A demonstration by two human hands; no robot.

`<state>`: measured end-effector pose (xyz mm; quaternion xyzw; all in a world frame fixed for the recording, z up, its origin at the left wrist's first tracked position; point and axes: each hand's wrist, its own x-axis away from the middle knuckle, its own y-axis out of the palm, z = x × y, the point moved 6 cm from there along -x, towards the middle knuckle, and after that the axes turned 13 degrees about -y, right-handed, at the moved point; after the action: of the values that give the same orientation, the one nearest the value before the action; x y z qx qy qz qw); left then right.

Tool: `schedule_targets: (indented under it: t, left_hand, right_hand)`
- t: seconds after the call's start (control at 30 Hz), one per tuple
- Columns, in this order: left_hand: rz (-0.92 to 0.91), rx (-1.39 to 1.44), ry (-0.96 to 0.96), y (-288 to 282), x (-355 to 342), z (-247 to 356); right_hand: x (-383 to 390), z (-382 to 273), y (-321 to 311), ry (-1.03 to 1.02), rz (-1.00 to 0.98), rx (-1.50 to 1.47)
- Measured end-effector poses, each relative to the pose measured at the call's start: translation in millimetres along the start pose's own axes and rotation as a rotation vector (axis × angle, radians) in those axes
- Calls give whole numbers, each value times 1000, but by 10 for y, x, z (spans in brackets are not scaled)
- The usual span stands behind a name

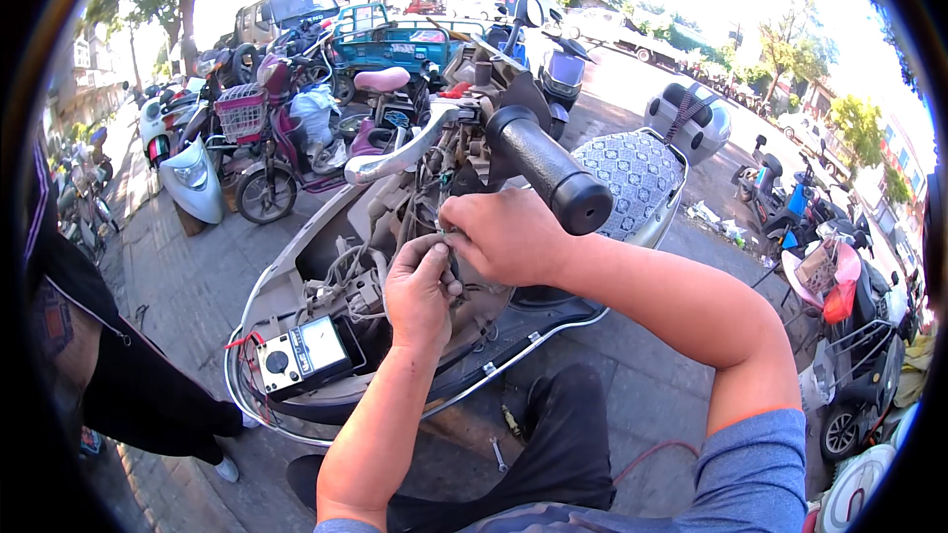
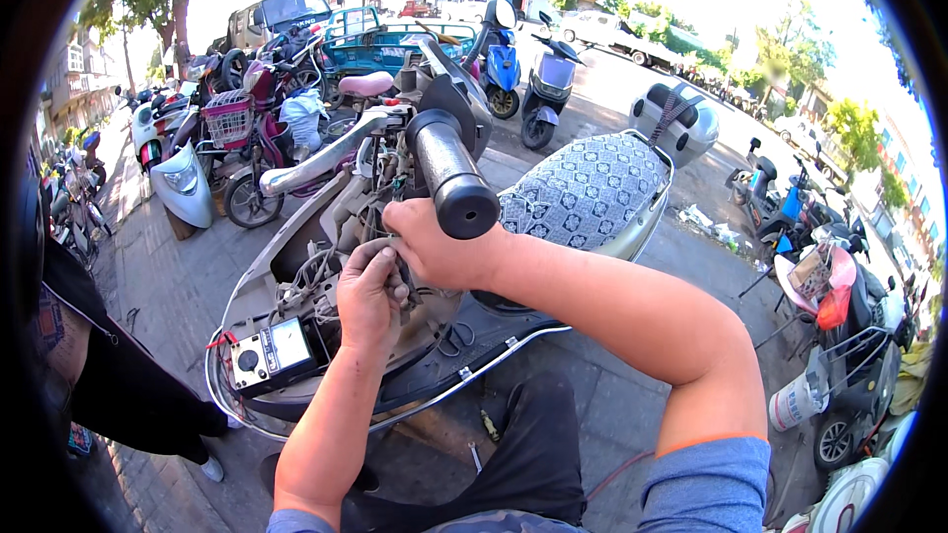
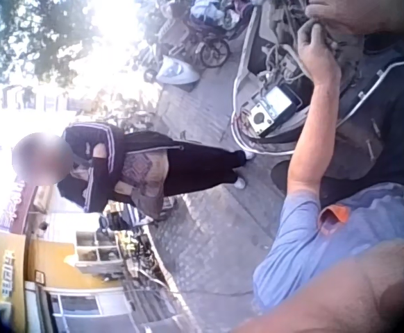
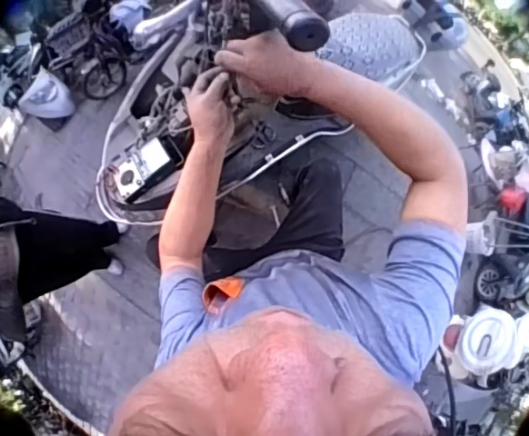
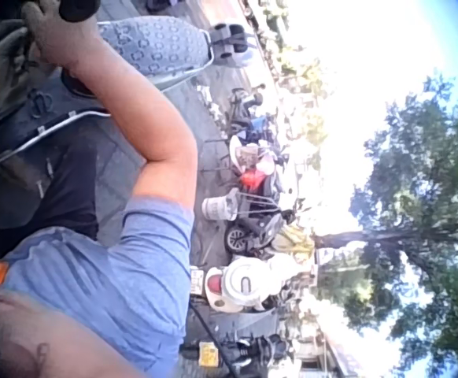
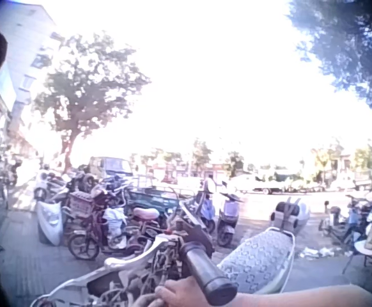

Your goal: The person works on the wiring harness of a motorcycle by cutting wires with scissors and applying electrical tape to the connections.

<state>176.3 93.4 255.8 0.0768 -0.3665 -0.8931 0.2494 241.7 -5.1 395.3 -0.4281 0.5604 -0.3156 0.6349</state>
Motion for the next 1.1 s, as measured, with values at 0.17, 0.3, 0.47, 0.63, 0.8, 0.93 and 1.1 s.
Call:
schedule_targets:
  t: [0.17, 0.3, 0.47, 0.63, 0.8, 0.93, 1.1]
  left_hand:
    - [-15, -21, -32, 21, -13, 1]
    - [-16, 0, -42, 10, -7, 18]
    - [-24, 29, -52, -1, -38, 5]
    - [-29, -38, -32, 15, -23, 24]
    - [-22, -116, 4, 35, 7, 24]
    - [-45, -91, -25, -16, -37, 43]
    - [-50, -89, -46, 9, -32, 51]
  right_hand:
    - [123, -186, 51, -538, 37, 603]
    - [111, -179, 63, -623, 84, 639]
    - [95, -125, 102, -620, 80, 659]
    - [24, 41, 149, -140, 65, 347]
    - [147, 246, 244, 416, 130, -184]
    - [83, -42, -4, -250, 135, 224]
    - [83, -111, -5, -543, -76, 576]
